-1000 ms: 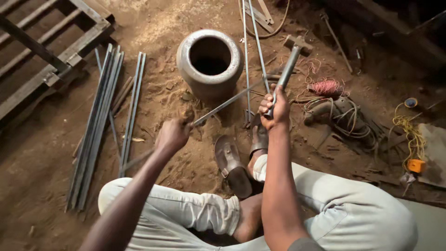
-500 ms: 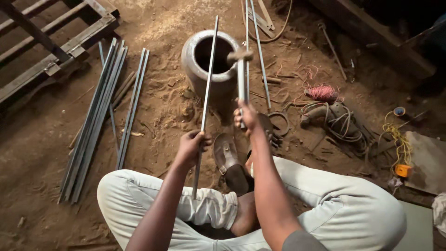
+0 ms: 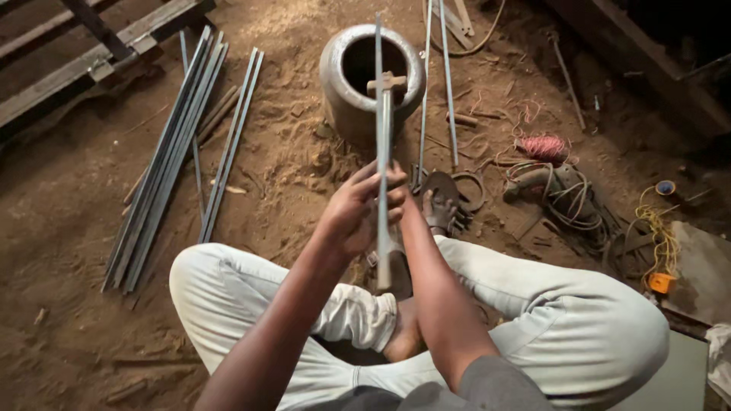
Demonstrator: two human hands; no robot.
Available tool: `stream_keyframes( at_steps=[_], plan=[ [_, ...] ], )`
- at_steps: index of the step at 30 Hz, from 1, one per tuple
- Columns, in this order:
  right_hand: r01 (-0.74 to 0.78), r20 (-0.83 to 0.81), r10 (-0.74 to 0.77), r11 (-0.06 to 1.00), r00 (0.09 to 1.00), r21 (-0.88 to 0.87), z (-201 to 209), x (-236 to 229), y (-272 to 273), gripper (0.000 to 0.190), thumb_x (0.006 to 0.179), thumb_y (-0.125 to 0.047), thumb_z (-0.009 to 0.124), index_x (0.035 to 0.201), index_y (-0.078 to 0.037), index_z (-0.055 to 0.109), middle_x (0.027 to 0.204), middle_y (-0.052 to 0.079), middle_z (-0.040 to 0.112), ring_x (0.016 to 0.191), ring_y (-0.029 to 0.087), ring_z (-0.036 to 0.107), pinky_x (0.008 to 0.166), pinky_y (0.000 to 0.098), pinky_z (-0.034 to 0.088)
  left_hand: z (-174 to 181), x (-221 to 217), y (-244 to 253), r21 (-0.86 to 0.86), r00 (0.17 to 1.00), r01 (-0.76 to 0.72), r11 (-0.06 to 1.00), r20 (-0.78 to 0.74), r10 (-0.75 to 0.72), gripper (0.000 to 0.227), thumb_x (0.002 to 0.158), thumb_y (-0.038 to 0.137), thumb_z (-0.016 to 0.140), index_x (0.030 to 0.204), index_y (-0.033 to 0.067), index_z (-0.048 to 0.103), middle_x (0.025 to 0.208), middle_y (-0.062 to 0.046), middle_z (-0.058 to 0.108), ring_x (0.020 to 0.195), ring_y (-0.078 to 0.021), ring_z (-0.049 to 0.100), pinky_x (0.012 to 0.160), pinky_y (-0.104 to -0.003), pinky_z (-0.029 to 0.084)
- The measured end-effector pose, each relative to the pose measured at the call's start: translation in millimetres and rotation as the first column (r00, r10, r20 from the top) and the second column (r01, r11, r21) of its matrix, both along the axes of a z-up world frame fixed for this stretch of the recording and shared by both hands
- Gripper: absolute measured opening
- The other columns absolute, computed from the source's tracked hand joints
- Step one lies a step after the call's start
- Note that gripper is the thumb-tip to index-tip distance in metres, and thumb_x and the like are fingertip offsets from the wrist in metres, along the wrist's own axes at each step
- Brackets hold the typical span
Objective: The person sits on the ground and repeatedly strikes metal rods with a hammer against a cylindrical anvil. They pick up rods from a pile, align them, and hammer them to shape or flatten them.
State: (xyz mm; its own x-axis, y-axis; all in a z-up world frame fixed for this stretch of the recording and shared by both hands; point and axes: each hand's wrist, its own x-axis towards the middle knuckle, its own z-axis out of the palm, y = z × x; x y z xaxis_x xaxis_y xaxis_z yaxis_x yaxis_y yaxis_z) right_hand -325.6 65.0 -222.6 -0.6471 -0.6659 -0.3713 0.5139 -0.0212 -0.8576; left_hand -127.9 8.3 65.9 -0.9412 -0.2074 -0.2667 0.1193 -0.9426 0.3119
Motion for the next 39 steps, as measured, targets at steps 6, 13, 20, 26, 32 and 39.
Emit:
stream_keyframes(
  at_steps=[6, 13, 20, 26, 32, 39],
  plan=[
    [-0.199, 0.407, 0.821, 0.512, 0.402, -0.836, 41, 8, 23, 0.03, 0.114, -0.045, 0.048, 0.125, -0.022, 0.063, 0.096, 0.001, 0.065, 0.074, 0.01, 0.06, 0.062, 0.0266, 0.05, 29, -8, 26, -0.006, 0.988, -0.037, 0.999, 0.147, 0.037, 0.04, 0.102, 0.022, 0.054, 0.142, 0.0207, 0.049, 0.093, -0.006, 0.068, 0.068, -0.0158, 0.063, 0.059, -0.033, 0.058],
    [0.904, 0.648, 0.681, -0.048, 0.341, -0.425, 204, 98, -4, 0.03, 0.111, -0.041, 0.05, 0.125, -0.018, 0.061, 0.101, 0.003, 0.067, 0.077, 0.013, 0.064, 0.063, 0.0297, 0.052, 59, -33, 23, -0.05, 0.994, -0.079, 0.996, 0.076, 0.083, 0.042, 0.104, 0.024, 0.058, 0.143, 0.0105, 0.05, 0.091, -0.006, 0.066, 0.069, -0.0168, 0.066, 0.058, -0.035, 0.058],
    [0.928, 0.561, 0.742, -0.334, 0.366, -0.163, 300, 135, -31, 0.03, 0.108, -0.038, 0.052, 0.125, -0.014, 0.06, 0.107, 0.005, 0.069, 0.079, 0.016, 0.068, 0.064, 0.0328, 0.055, 68, -38, 21, -0.057, 0.991, -0.121, 0.991, 0.05, 0.124, 0.036, 0.1, 0.025, 0.062, 0.13, 0.0066, 0.056, 0.09, -0.008, 0.067, 0.068, -0.0181, 0.068, 0.057, -0.035, 0.059],
    [0.912, 0.764, 0.511, -0.327, 0.393, -0.249, 304, 139, -25, 0.031, 0.106, -0.036, 0.056, 0.123, -0.012, 0.061, 0.104, 0.005, 0.071, 0.077, 0.016, 0.069, 0.063, 0.0327, 0.056, 73, -32, 22, -0.091, 0.986, -0.11, 0.99, 0.115, 0.121, 0.038, 0.095, 0.028, 0.071, 0.119, 0.0016, 0.059, 0.089, -0.008, 0.067, 0.065, -0.0161, 0.068, 0.053, -0.033, 0.058],
    [0.919, 0.712, 0.59, -0.326, 0.381, -0.222, 299, 133, -20, 0.034, 0.106, -0.04, 0.053, 0.122, -0.012, 0.062, 0.099, 0.007, 0.069, 0.072, 0.018, 0.065, 0.06, 0.034, 0.053, 84, -30, 24, -0.24, 0.96, -0.139, 0.961, 0.206, 0.191, 0.029, 0.093, 0.015, 0.073, 0.115, 0.0005, 0.059, 0.081, -0.006, 0.063, 0.06, -0.0123, 0.065, 0.048, -0.028, 0.055],
    [0.925, 0.692, 0.62, -0.315, 0.369, -0.212, 299, 128, -19, 0.038, 0.106, -0.044, 0.05, 0.121, -0.012, 0.063, 0.092, 0.008, 0.067, 0.066, 0.02, 0.061, 0.056, 0.0354, 0.049, 85, -30, 26, -0.212, 0.967, -0.156, 0.965, 0.166, 0.193, 0.026, 0.096, 0.015, 0.072, 0.108, -0.0024, 0.056, 0.079, -0.006, 0.061, 0.056, -0.0122, 0.065, 0.044, -0.027, 0.054]
  ],
)
